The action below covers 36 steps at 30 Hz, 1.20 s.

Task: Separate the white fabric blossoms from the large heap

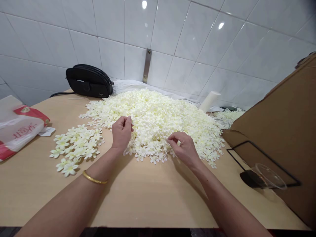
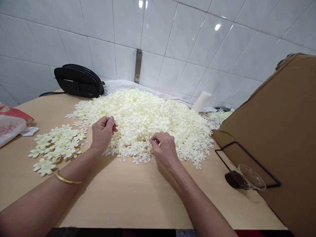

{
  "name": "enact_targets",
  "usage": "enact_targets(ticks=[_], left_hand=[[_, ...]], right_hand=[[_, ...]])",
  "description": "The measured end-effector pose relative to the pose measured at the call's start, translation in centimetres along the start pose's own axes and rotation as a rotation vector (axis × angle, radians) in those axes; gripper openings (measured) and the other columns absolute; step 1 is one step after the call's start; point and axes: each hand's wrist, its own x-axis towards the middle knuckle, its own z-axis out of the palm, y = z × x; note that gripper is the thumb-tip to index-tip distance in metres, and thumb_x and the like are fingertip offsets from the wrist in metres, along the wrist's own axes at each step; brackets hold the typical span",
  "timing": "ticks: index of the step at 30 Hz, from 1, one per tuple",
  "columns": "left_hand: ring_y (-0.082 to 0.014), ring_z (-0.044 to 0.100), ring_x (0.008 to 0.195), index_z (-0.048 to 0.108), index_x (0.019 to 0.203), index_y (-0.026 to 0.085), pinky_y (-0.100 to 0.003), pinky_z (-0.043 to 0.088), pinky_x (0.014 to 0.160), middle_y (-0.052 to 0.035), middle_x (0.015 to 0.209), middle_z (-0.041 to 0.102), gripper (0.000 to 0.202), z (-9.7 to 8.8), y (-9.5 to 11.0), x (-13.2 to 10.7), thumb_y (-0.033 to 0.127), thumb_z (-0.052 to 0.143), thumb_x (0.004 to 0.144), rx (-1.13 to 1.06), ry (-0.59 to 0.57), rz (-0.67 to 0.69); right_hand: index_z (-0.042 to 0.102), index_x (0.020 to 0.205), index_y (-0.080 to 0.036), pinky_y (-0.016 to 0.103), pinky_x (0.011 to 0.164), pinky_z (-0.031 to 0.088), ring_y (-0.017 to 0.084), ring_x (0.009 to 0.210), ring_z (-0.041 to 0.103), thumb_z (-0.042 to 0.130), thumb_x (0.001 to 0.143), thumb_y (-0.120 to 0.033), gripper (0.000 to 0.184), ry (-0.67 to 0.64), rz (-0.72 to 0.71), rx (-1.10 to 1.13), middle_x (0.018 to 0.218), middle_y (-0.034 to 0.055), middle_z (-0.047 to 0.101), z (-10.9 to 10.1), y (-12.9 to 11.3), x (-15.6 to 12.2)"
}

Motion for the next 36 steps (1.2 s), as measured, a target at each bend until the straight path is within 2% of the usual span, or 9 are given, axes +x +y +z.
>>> enact_targets(ticks=[2,4,8,11,14,20,25,33,36], left_hand=[[-0.0077,0.047,0.043,0.047,0.057,0.018,-0.018,0.033,0.040,0.0025,0.050,0.049,0.023,0.0,-0.1,0.0,0.033,0.047,0.075,-0.008,0.002,0.009],[-0.0071,0.047,0.044,0.048,0.057,0.018,-0.017,0.033,0.040,0.0023,0.052,0.050,0.023,0.0,-0.2,0.1,0.033,0.047,0.075,-0.011,0.005,0.018],[-0.0066,0.047,0.044,0.048,0.058,0.017,-0.017,0.034,0.040,0.0021,0.053,0.050,0.023,-0.1,-0.5,0.3,0.032,0.047,0.075,-0.018,0.019,0.024],[-0.0062,0.046,0.043,0.048,0.058,0.017,-0.016,0.034,0.039,0.0023,0.052,0.049,0.023,-0.1,-0.6,0.4,0.032,0.047,0.075,-0.040,0.036,0.019],[-0.0059,0.046,0.042,0.048,0.057,0.017,-0.016,0.034,0.039,0.0026,0.052,0.049,0.024,0.0,-0.6,0.5,0.033,0.047,0.075,-0.050,0.029,0.013],[-0.0058,0.046,0.042,0.047,0.057,0.017,-0.016,0.034,0.040,0.0026,0.052,0.049,0.024,-0.1,-0.7,0.4,0.033,0.047,0.075,-0.058,0.029,0.007],[-0.0062,0.047,0.044,0.048,0.058,0.016,-0.016,0.035,0.041,0.0022,0.054,0.049,0.024,-0.2,-0.6,0.5,0.033,0.047,0.075,-0.045,0.022,0.001],[-0.0065,0.046,0.043,0.046,0.057,0.017,-0.017,0.035,0.041,0.0029,0.051,0.048,0.024,-0.1,-0.7,0.4,0.032,0.047,0.075,-0.049,0.019,-0.006],[-0.0064,0.045,0.042,0.047,0.057,0.017,-0.016,0.035,0.041,0.0028,0.050,0.048,0.024,-0.1,-0.7,0.4,0.032,0.047,0.075,-0.052,0.021,-0.005]], right_hand=[[0.056,0.065,-0.019,0.029,0.067,0.031,0.015,0.067,0.045,0.048,0.075,-0.018,0.013,0.084,-0.065,-0.083,0.064,0.0007,0.053,0.0,0.1,-0.1],[0.057,0.067,-0.019,0.032,0.071,0.030,0.016,0.071,0.044,0.046,0.076,-0.015,0.015,0.100,-0.176,-0.228,0.066,0.0025,0.052,0.3,0.1,-0.4],[0.060,0.071,-0.019,0.034,0.075,0.028,0.018,0.080,0.042,0.046,0.076,-0.013,0.016,-0.045,-0.334,-0.327,0.076,0.0045,0.053,0.8,0.4,-1.1],[0.060,0.081,-0.020,0.033,0.074,0.030,0.017,0.080,0.044,0.044,0.079,-0.017,0.016,-0.030,-0.276,-0.220,0.078,0.0042,0.054,0.4,0.6,-1.8],[0.059,0.081,-0.018,0.032,0.072,0.031,0.016,0.077,0.045,0.045,0.080,-0.019,0.015,-0.006,-0.216,-0.141,0.075,0.0036,0.054,-0.3,0.6,-2.4],[0.057,0.074,-0.017,0.034,0.074,0.029,0.017,0.078,0.043,0.046,0.078,-0.017,0.012,-0.121,-0.242,-0.255,0.075,0.0045,0.053,0.3,-0.6,-3.6],[0.055,0.071,-0.016,0.033,0.071,0.029,0.017,0.076,0.042,0.045,0.075,-0.009,0.013,-0.131,-0.253,-0.298,0.073,0.0045,0.052,0.9,-0.3,-3.9],[0.053,0.069,-0.018,0.029,0.065,0.035,0.016,0.070,0.047,0.042,0.079,-0.015,0.015,-0.043,-0.027,0.067,0.070,0.0023,0.056,-0.2,0.0,-3.1],[0.054,0.071,-0.018,0.030,0.067,0.035,0.016,0.071,0.048,0.043,0.078,-0.017,0.014,-0.051,-0.053,0.065,0.070,0.0028,0.056,-0.4,-0.2,-2.8]])
